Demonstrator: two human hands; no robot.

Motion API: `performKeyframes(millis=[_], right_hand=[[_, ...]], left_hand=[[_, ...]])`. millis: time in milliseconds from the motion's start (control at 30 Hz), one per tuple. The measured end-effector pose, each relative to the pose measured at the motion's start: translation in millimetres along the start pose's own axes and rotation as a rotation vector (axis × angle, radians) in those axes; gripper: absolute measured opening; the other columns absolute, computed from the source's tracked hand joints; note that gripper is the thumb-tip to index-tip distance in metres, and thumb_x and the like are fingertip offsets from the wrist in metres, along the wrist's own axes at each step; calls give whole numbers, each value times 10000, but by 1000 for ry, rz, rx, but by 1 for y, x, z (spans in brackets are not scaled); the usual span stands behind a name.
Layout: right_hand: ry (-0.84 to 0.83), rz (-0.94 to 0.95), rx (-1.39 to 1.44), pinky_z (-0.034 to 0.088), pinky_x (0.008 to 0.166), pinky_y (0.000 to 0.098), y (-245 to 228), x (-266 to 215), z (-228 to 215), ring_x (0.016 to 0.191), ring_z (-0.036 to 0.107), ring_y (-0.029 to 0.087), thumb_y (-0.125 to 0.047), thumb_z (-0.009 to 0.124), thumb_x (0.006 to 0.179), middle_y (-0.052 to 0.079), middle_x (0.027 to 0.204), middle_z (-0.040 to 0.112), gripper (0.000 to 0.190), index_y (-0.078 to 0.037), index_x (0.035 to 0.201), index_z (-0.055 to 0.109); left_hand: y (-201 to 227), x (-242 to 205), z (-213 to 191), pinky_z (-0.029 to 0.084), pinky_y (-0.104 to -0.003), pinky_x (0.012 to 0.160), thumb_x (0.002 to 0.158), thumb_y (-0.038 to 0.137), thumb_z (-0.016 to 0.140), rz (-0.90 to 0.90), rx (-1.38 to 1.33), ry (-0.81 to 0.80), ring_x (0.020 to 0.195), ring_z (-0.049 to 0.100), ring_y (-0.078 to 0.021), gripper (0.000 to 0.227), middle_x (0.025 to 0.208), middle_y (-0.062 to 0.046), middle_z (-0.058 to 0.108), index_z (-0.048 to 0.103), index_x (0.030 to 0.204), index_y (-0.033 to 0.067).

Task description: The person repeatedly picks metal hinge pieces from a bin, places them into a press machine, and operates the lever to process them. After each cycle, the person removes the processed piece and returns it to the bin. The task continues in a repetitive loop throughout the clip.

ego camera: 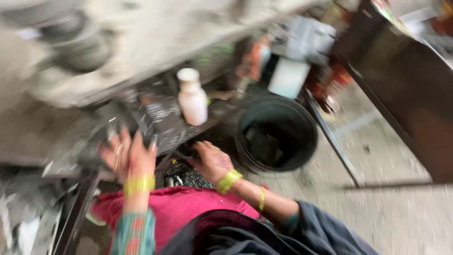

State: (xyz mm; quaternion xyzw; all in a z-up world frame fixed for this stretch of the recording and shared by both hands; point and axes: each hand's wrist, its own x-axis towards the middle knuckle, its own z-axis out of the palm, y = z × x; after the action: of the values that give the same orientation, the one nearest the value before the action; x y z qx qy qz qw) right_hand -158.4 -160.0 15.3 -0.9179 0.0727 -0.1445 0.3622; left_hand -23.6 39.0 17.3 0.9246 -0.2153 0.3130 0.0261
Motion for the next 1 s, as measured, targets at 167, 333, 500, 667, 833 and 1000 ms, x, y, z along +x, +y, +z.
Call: performKeyframes(millis=[167,333,500,667,833,1000], right_hand=[[5,4,34,547,775,469,-18,3,-12,985,663,362,-223,737,841,122,1037,636,301,-117,1105,639],[39,43,77,539,756,474,-22,2,-13,960,668,371,-243,729,878,125,1055,655,281,-117,1114,644],[8,-1,34,540,769,461,-19,-3,-11,951,674,364,-225,752,869,120,1022,676,216,-114,1040,680],[24,-47,-24,550,790,442,-23,1,-4,956,687,362,-241,772,833,126,1049,695,294,-92,1068,677],[-171,-33,-57,537,769,486,-8,3,2,992,673,401,-227,705,870,152,1089,699,314,-87,1144,640],[-371,-3,-145,528,723,538,15,8,14,898,688,437,-291,679,876,198,914,718,415,-105,1237,588]], left_hand=[[-13,-36,-31,256,-563,1239,810,342,860,120,-10,-108,1346,541,-239,377,1285,-14,657,694,1084,143],[-3,25,-34,289,-535,1144,891,310,818,12,-92,-9,1187,546,-257,316,1164,-27,660,714,1150,162],[51,61,-5,341,-469,1053,871,308,699,-187,319,-380,1236,537,-297,173,1216,-78,676,756,984,191],[15,25,-30,400,-460,981,881,302,613,-325,-13,-327,1290,491,-276,348,1379,-61,618,690,1213,233],[27,2,-39,190,-542,1120,830,383,552,-308,41,-194,1407,376,-302,460,1508,-126,520,720,1173,128],[28,15,-1,22,-599,1260,977,230,503,-354,17,-332,1534,310,-284,324,1623,-111,455,749,1157,119]])
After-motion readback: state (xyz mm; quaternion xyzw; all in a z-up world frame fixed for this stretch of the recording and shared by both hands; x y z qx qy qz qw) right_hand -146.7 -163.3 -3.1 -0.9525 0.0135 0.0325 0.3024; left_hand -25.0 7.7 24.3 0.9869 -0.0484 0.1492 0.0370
